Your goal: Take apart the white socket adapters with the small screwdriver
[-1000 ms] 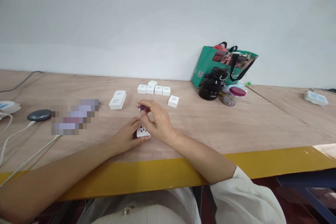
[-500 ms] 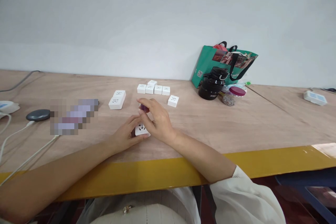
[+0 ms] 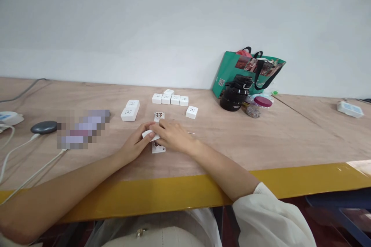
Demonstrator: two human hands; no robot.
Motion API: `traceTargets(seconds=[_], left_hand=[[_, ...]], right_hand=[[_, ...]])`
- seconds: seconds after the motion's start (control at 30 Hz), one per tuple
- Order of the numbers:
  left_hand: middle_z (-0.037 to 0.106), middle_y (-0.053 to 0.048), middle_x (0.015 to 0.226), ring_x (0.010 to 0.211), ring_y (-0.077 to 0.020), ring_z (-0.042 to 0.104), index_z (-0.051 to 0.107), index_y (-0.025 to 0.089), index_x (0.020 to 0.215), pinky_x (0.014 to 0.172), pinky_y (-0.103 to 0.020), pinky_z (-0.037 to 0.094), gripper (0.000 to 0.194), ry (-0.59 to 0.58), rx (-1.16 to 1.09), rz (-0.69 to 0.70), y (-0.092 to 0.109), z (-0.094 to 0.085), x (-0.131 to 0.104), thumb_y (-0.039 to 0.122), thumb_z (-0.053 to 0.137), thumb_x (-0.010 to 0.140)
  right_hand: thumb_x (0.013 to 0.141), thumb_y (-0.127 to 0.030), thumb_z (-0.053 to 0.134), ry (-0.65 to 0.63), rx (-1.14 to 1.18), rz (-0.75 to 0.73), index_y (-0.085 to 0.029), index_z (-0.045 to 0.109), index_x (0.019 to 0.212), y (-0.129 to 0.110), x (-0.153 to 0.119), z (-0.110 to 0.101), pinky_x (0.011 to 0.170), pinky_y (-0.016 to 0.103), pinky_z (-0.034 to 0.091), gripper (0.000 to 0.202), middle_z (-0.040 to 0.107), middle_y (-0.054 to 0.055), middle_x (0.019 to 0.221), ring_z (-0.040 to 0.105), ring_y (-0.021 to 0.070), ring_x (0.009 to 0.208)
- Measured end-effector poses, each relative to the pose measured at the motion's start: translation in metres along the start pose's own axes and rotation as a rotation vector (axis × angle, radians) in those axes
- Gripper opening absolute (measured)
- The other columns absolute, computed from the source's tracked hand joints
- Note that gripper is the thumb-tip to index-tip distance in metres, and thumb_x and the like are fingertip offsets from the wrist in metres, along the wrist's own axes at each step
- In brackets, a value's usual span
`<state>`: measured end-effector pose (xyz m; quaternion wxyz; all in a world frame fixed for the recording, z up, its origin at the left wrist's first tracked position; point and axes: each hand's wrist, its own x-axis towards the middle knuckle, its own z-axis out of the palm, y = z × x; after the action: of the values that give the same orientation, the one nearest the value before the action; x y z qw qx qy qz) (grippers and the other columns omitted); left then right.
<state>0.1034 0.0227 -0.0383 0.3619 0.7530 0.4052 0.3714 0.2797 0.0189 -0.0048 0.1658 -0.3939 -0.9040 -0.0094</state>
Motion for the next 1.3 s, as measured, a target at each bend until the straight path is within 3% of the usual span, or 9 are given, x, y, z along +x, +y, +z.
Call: traceTargets(seconds=[0.13,0.23,0.37,0.47,0.6,0.77,0.93,1.1,1.3], left_hand=[[0.04,-0.011,0.135,0.12,-0.0259,0.043,0.024,0.019,0.136,0.097,-0.041,0.039,0.062,-0.006,0.047,0.02,-0.002,0.002,-0.001,0.052,0.043,0.087],[0.033,-0.011,0.139,0.124,-0.0302,0.036,0.029,0.023,0.135,0.101,-0.046,0.033,0.073,-0.082,0.313,0.139,-0.003,0.0,-0.004,0.053,0.06,0.076],[0.048,-0.009,0.125,0.116,-0.0275,0.043,0.051,0.023,0.117,0.097,-0.043,0.036,0.043,-0.232,0.548,0.289,-0.005,0.0,-0.003,0.04,0.061,0.079],[0.054,-0.008,0.117,0.109,-0.0258,0.048,0.05,0.02,0.116,0.092,-0.041,0.04,0.035,-0.207,0.599,0.26,-0.01,-0.001,0.004,0.033,0.056,0.084],[0.057,-0.008,0.108,0.104,-0.026,0.051,0.051,0.018,0.112,0.087,-0.04,0.043,0.032,-0.132,0.629,0.184,-0.019,-0.009,0.016,0.033,0.055,0.083],[0.049,-0.009,0.12,0.112,-0.0265,0.047,0.053,0.02,0.116,0.093,-0.042,0.041,0.033,-0.037,0.722,0.248,-0.032,-0.015,0.023,0.025,0.052,0.083],[0.05,-0.01,0.117,0.103,-0.025,0.052,0.053,0.02,0.121,0.089,-0.041,0.044,0.036,-0.022,0.781,0.259,-0.041,-0.015,0.028,0.022,0.047,0.085],[0.047,-0.009,0.127,0.112,-0.0253,0.048,0.045,0.02,0.128,0.094,-0.041,0.041,0.041,-0.051,0.79,0.226,-0.043,-0.018,0.031,0.024,0.045,0.087],[0.046,-0.008,0.133,0.12,-0.0245,0.042,0.041,0.018,0.13,0.1,-0.04,0.035,0.047,-0.086,0.77,0.208,-0.034,-0.021,0.026,0.037,0.045,0.088]], right_hand=[[0.079,-0.02,0.052,0.161,0.205,0.223,-0.021,0.059,0.1,0.015,0.006,0.001,0.062,0.025,0.036,0.022,0.058,0.004,0.092,0.052,0.0159,0.076],[0.073,-0.015,0.058,0.246,0.566,0.692,-0.019,0.06,0.081,0.048,0.008,-0.006,0.06,0.022,0.035,0.009,0.059,0.0,0.079,0.051,0.0132,0.071],[0.073,-0.014,0.058,0.134,0.721,0.918,-0.014,0.055,0.061,0.094,0.001,-0.005,0.042,0.021,0.027,0.012,0.047,-0.003,0.047,0.037,0.0073,0.042],[0.078,-0.019,0.057,0.104,0.798,1.021,-0.015,0.049,0.058,0.11,-0.005,0.001,0.036,0.021,0.018,0.022,0.038,-0.006,0.039,0.025,0.0046,0.033],[0.081,-0.035,0.057,0.106,0.857,1.052,-0.016,0.049,0.06,0.115,-0.007,0.007,0.033,0.021,0.015,0.029,0.038,-0.006,0.041,0.022,0.0035,0.031],[0.087,-0.046,0.039,0.202,0.804,1.013,-0.016,0.051,0.067,0.123,-0.006,0.006,0.034,0.022,0.018,0.037,0.043,-0.003,0.049,0.023,0.0052,0.034],[0.078,-0.042,0.054,0.364,0.623,0.879,-0.019,0.055,0.085,0.127,-0.013,0.001,0.051,0.021,0.034,0.024,0.055,0.0,0.074,0.046,0.0096,0.057],[0.073,-0.031,0.058,0.16,0.125,0.665,-0.021,0.055,0.102,0.121,-0.021,0.005,0.068,0.026,0.038,0.031,0.059,0.004,0.093,0.054,0.0175,0.079],[0.075,-0.027,0.052,0.091,0.006,0.656,-0.018,0.055,0.101,0.113,-0.021,0.009,0.067,0.031,0.039,0.028,0.061,0.01,0.1,0.056,0.0231,0.08]])
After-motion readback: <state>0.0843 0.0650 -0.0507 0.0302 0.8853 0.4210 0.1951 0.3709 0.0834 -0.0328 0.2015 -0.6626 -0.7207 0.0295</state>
